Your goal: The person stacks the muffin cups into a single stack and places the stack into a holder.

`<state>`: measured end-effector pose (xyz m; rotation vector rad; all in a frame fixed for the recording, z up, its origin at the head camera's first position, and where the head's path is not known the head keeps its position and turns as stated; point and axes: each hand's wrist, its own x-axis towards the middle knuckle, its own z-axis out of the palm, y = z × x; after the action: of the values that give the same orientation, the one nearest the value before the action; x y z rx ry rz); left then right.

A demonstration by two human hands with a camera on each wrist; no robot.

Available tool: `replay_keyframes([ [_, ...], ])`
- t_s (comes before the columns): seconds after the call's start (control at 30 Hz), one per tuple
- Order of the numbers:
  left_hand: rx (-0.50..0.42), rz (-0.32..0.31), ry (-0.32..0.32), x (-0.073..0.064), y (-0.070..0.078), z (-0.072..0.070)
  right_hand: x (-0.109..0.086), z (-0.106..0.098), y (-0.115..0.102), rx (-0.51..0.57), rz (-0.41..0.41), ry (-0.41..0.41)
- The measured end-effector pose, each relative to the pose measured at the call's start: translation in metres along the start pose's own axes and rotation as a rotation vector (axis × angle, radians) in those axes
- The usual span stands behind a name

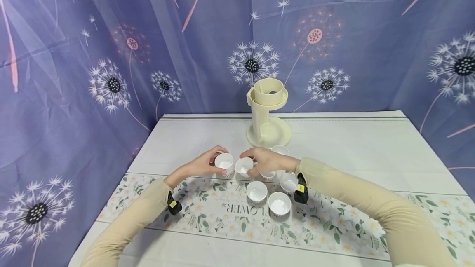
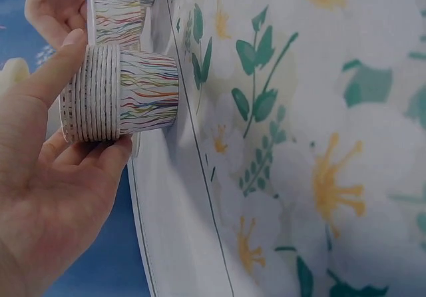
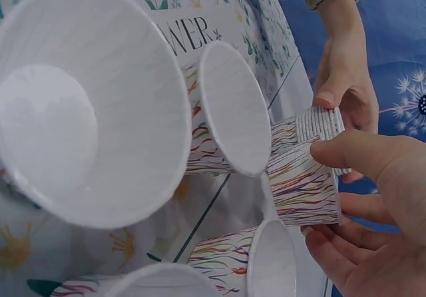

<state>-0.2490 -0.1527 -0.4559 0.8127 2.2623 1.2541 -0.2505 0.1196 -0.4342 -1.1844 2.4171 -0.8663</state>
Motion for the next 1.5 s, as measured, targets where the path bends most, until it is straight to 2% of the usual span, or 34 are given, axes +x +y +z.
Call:
replay_keyframes([
  [0.03,0.009,-0.002,0.000,0.002,-0.004,0.000,0.000,-0.001,0.000,0.011,-0.004,0.003],
  [0.23,0.061,0.014,-0.007,0.000,-0.004,-0.001,-0.001,-0.003,0.000,0.034,-0.030,0.040],
  [0.37,0.059,0.029,-0.008,0.000,-0.004,-0.001,-0.001,-0.004,0.000,0.050,-0.027,0.063],
  [0.67,0.008,0.030,-0.027,-0.003,0.013,-0.003,0.000,-0.006,-0.001,0.095,-0.003,0.095],
  [0.97,0.018,0.014,0.001,0.002,-0.004,0.000,0.002,-0.005,-0.004,0.136,0.008,0.137],
  [1.5,-0.024,-0.026,0.018,0.002,-0.006,0.002,0.006,-0.003,-0.006,0.186,-0.040,0.212],
])
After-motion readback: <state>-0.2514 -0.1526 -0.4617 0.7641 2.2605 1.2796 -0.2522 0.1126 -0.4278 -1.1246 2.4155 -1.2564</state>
